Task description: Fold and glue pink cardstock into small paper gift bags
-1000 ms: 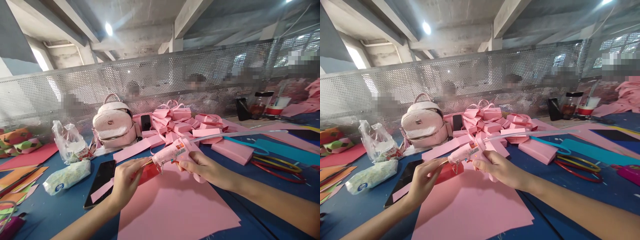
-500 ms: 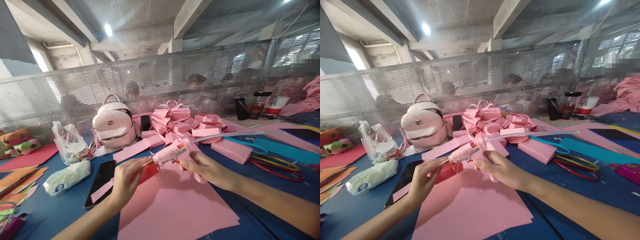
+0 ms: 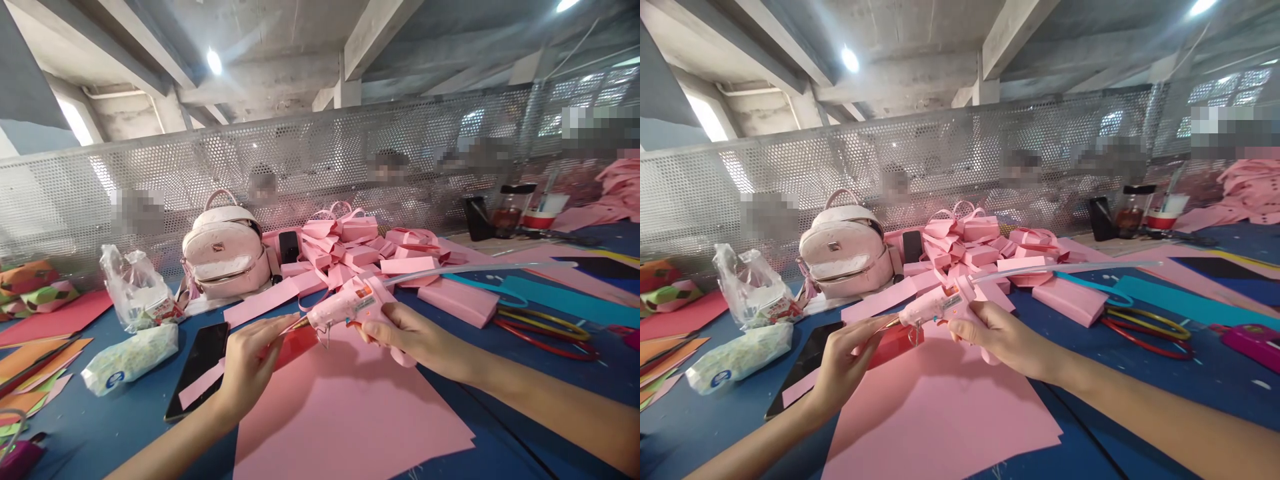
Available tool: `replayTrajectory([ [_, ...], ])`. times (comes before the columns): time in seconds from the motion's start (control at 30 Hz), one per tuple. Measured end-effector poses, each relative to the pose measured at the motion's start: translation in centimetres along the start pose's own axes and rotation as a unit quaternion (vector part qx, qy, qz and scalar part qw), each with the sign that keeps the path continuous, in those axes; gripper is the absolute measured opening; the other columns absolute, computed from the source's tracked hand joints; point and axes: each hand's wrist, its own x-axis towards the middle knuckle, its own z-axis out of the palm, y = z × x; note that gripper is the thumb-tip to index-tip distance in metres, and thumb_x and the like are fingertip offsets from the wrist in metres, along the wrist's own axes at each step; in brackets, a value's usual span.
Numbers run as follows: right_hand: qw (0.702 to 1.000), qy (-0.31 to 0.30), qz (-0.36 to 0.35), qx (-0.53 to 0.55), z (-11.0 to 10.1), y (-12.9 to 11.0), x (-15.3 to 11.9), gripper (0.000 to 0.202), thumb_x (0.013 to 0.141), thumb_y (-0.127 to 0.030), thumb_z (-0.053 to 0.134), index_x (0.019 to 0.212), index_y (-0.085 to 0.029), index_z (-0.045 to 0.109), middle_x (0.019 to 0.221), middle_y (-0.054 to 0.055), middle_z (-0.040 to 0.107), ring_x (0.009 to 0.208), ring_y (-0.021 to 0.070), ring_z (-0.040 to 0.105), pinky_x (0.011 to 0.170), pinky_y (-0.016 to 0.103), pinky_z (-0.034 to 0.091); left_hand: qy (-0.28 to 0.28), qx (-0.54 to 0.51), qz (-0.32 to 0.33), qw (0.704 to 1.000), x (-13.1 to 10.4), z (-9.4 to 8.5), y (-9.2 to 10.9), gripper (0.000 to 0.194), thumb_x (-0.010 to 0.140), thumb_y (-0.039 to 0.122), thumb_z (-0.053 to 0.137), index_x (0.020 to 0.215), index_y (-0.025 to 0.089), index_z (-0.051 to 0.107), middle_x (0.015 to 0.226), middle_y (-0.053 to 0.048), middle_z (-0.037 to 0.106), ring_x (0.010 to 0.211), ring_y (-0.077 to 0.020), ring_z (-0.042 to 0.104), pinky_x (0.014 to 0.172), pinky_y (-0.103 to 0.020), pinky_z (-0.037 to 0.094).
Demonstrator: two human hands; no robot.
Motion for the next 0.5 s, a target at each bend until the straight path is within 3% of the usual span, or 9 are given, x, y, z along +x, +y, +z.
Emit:
replayTrajectory([
  [0.2,1.0,0.014,0.0,0.004,-0.11,0.27,-0.09,0.056,0.075,-0.076,0.063,0.078,-0.02,0.061,0.071,-0.003,0.048,0.056,0.0113,0.044,0.057,0.027,0.039,-0.003,0.001,0.001,1.0,0.01,-0.03,-0.02,0.037,0.095,0.008,0.05,0.12,0.026,0.071,0.116,-0.004,0.077,0.103,-0.02,0.074,0.085,-0.024,0.057],
  [0.5,1.0,0.025,0.0,0.004,-0.33,-0.55,-0.56,0.052,0.077,-0.07,0.064,0.077,-0.018,0.061,0.07,-0.003,0.047,0.055,0.0106,0.045,0.055,0.027,0.036,-0.001,0.006,0.003,1.0,0.01,-0.1,0.09,0.037,0.095,0.009,0.05,0.12,0.026,0.07,0.116,-0.002,0.077,0.103,-0.0195,0.074,0.084,-0.024,0.057],
])
